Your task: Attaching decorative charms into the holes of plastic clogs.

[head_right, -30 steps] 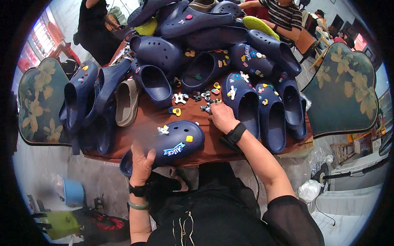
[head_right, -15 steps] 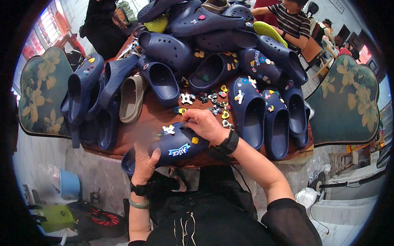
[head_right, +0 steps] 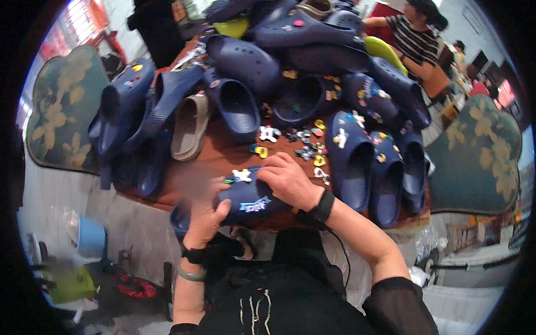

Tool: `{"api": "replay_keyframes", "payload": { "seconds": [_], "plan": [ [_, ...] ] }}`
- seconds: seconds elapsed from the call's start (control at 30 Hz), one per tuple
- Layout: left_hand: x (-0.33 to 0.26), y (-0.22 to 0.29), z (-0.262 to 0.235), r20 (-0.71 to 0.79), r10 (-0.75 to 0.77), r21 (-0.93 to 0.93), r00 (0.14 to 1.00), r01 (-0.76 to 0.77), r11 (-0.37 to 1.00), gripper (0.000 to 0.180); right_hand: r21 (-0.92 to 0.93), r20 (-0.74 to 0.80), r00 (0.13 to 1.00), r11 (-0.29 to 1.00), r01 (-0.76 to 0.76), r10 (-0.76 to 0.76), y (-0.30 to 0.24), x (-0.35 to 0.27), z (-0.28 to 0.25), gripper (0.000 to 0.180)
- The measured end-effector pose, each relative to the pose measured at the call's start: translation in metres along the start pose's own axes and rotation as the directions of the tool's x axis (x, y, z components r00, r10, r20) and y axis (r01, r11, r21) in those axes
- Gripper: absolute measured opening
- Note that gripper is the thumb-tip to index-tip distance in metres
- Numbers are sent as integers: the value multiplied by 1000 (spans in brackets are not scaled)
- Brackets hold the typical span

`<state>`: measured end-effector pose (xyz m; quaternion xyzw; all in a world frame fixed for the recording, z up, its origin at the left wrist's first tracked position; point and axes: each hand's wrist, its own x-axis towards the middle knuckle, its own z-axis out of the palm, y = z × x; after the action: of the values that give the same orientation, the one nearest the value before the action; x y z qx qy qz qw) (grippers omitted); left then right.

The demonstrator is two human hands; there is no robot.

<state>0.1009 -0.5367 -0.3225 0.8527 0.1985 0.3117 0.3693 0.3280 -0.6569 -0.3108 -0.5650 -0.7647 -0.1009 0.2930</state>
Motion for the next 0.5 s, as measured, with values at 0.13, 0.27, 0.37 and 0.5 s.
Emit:
{"api": "replay_keyframes", "payload": {
  "seconds": [0.13, 0.27, 0.37, 0.5],
  "plan": [
    [0, -3, -1, -7, 103, 27, 995, -103, 994, 36, 58, 28, 995, 994, -98, 96, -6, 3, 0, 28],
    [3, -9, 9, -39, 144, -32, 989, -145, 989, 34, 69, 124, 992, 997, -40, 31, -2, -2, -11, 23],
    [4, -5, 17, -62, 187, -14, 980, -188, 982, 35, 23, 208, 974, 996, -91, 84, -2, -8, -21, 20],
    [-3, -7, 17, -74, 134, 42, 988, -131, 990, 33, 33, 285, 957, 998, -59, 47, 1, -4, -12, 13]
  ]
}}
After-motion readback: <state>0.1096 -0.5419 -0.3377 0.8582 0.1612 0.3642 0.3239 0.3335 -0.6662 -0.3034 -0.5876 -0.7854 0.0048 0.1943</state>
